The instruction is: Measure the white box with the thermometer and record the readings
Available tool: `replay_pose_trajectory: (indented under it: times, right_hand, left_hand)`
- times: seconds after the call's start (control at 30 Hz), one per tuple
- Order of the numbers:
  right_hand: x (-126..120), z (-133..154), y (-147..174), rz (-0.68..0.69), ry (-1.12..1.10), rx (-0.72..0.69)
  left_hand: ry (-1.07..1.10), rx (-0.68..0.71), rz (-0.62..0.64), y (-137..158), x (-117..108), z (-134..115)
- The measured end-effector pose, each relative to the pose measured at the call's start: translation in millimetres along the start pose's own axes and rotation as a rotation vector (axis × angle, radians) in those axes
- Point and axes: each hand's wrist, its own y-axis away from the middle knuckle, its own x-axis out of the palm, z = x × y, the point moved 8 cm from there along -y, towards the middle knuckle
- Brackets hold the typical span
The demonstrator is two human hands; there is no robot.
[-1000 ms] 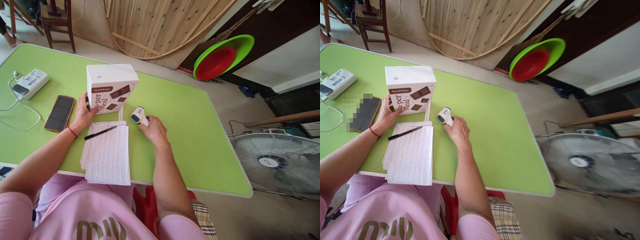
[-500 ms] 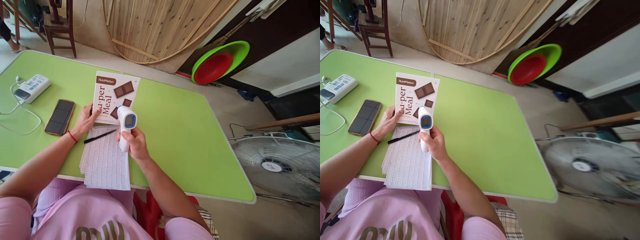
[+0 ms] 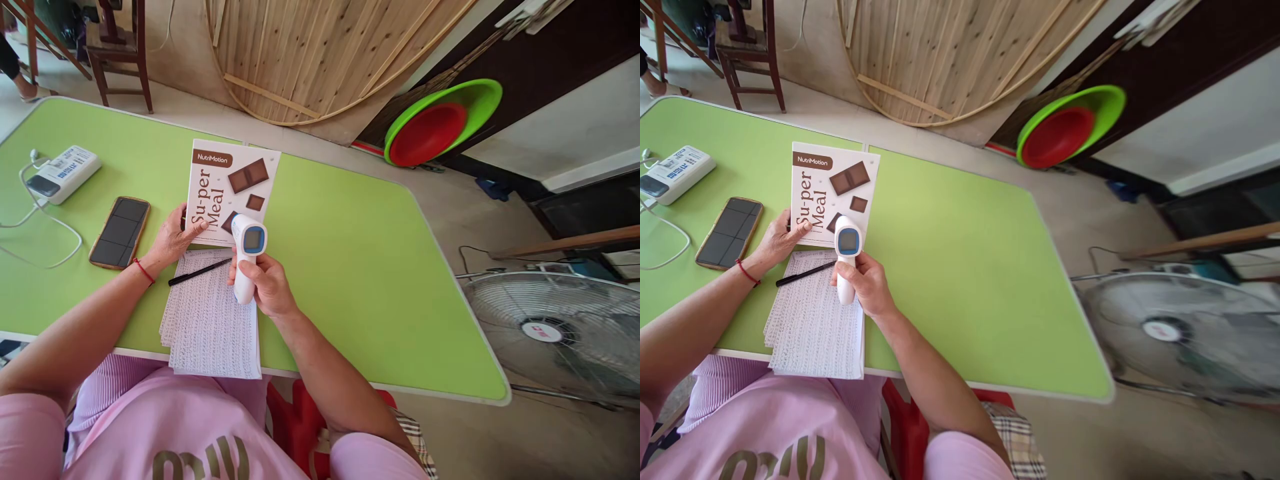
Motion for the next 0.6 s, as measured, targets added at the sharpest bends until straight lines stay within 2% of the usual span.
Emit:
replay_pose_trajectory:
  times: [0.6]
  right_hand:
    - [-5.9, 0.5, -0.1, -0.057, 0.048, -0.031]
  left_hand:
    - [0.015, -0.016, 0.026, 0.4, -0.4, -2.0]
